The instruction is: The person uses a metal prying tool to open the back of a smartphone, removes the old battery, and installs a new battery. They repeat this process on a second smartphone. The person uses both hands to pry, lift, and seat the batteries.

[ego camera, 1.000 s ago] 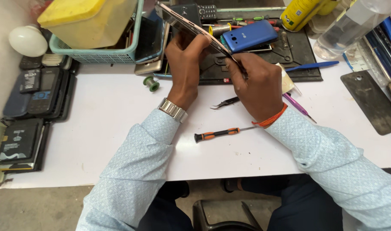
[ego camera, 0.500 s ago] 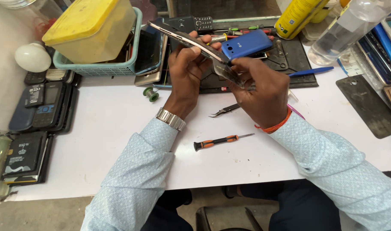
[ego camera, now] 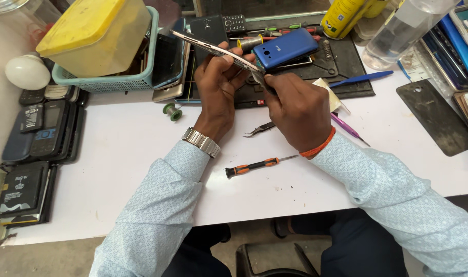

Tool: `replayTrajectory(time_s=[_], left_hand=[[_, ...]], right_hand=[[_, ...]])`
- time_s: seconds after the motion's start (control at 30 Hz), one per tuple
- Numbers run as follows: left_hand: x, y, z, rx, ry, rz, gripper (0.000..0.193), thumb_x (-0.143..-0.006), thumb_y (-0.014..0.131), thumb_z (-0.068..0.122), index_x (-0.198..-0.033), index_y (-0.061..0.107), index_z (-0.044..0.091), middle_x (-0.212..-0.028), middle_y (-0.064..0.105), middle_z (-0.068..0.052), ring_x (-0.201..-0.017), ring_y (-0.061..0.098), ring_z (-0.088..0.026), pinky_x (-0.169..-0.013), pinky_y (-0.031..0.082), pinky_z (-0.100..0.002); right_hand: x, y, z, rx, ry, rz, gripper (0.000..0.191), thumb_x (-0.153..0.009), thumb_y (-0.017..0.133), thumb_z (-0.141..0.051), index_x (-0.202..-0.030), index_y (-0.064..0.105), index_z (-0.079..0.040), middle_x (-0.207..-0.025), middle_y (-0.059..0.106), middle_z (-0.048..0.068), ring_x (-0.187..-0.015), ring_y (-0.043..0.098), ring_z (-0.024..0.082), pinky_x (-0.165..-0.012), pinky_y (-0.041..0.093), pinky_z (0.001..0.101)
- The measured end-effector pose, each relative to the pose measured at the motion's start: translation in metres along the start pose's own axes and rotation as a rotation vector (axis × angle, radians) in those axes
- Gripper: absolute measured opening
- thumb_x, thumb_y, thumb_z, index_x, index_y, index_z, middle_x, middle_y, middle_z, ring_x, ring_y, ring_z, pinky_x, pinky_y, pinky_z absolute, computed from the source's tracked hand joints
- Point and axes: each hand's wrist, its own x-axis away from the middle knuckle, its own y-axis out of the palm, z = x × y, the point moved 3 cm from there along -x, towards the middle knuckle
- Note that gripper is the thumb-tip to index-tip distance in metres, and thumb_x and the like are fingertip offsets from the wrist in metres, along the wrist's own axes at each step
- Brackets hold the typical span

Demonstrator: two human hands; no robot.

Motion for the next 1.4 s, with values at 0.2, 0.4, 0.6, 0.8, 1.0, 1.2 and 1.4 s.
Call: replayTrajectory(time_s=[0.2,0.4,0.6,0.8,1.0,1.2,1.4], left_hand=[[0.002,0.002,0.003,-0.152,0.058,0.029,0.052,-0.088,0.06,0.012,-0.133,0.046,-0.007,-0.114,0.066,-0.015,-0.104,0.074,-0.029,-0.091,0.065,-0.042],[0.004,0.005,0.008,-0.181,0.014,0.046,0.03,-0.087,0.062,0.015,-0.111,0.058,-0.002,-0.107,0.067,-0.012,-0.1,0.073,-0.024,-0.089,0.063,-0.04],[0.003,0.005,0.011,-0.201,-0.038,0.045,0.026,-0.085,0.063,0.02,-0.101,0.061,-0.001,-0.094,0.071,-0.012,-0.091,0.073,-0.023,-0.089,0.063,-0.04],[0.003,0.004,0.011,-0.219,-0.047,0.06,0.026,-0.083,0.064,0.02,-0.1,0.06,0.0,-0.093,0.07,-0.011,-0.088,0.072,-0.021,-0.089,0.063,-0.039],[0.005,0.004,0.009,-0.252,-0.013,0.076,0.028,-0.082,0.066,0.018,-0.102,0.062,-0.002,-0.095,0.068,-0.01,-0.088,0.072,-0.021,-0.088,0.065,-0.039],[0.004,0.003,0.015,-0.185,-0.041,0.108,0.026,-0.085,0.064,0.02,-0.102,0.062,0.0,-0.095,0.07,-0.013,-0.089,0.074,-0.023,-0.087,0.064,-0.04],[0.003,0.004,0.017,-0.186,-0.001,0.055,0.027,-0.086,0.063,0.021,-0.102,0.062,0.0,-0.096,0.072,-0.013,-0.094,0.075,-0.024,-0.092,0.063,-0.042]], right_hand=[[0.001,0.007,0.007,-0.019,0.078,-0.029,0.014,-0.092,0.08,-0.002,-0.099,0.067,0.0,-0.083,0.069,0.014,-0.068,0.067,0.03,-0.057,0.051,0.0389],[-0.001,0.009,0.013,-0.085,0.116,-0.074,0.013,-0.095,0.078,-0.004,-0.093,0.066,0.0,-0.079,0.068,0.014,-0.065,0.067,0.03,-0.055,0.05,0.0391],[-0.003,0.007,0.011,-0.02,0.073,-0.101,0.014,-0.098,0.077,-0.006,-0.093,0.065,-0.001,-0.078,0.066,0.014,-0.064,0.065,0.03,-0.054,0.049,0.0397],[-0.004,0.007,0.014,0.041,0.029,-0.141,0.014,-0.095,0.077,-0.006,-0.094,0.065,-0.001,-0.077,0.066,0.013,-0.064,0.065,0.03,-0.054,0.049,0.0405],[-0.001,0.014,0.016,0.032,0.092,-0.15,0.014,-0.093,0.078,-0.007,-0.093,0.065,-0.001,-0.072,0.065,0.015,-0.06,0.065,0.031,-0.052,0.049,0.0415],[-0.008,0.015,0.02,-0.13,0.127,-0.078,0.016,-0.097,0.079,-0.01,-0.096,0.066,0.0,-0.07,0.065,0.015,-0.059,0.066,0.031,-0.051,0.047,0.0404],[-0.009,0.012,0.022,-0.186,0.113,-0.113,0.016,-0.102,0.075,-0.011,-0.102,0.062,0.0,-0.073,0.066,0.015,-0.061,0.067,0.03,-0.052,0.048,0.0398]])
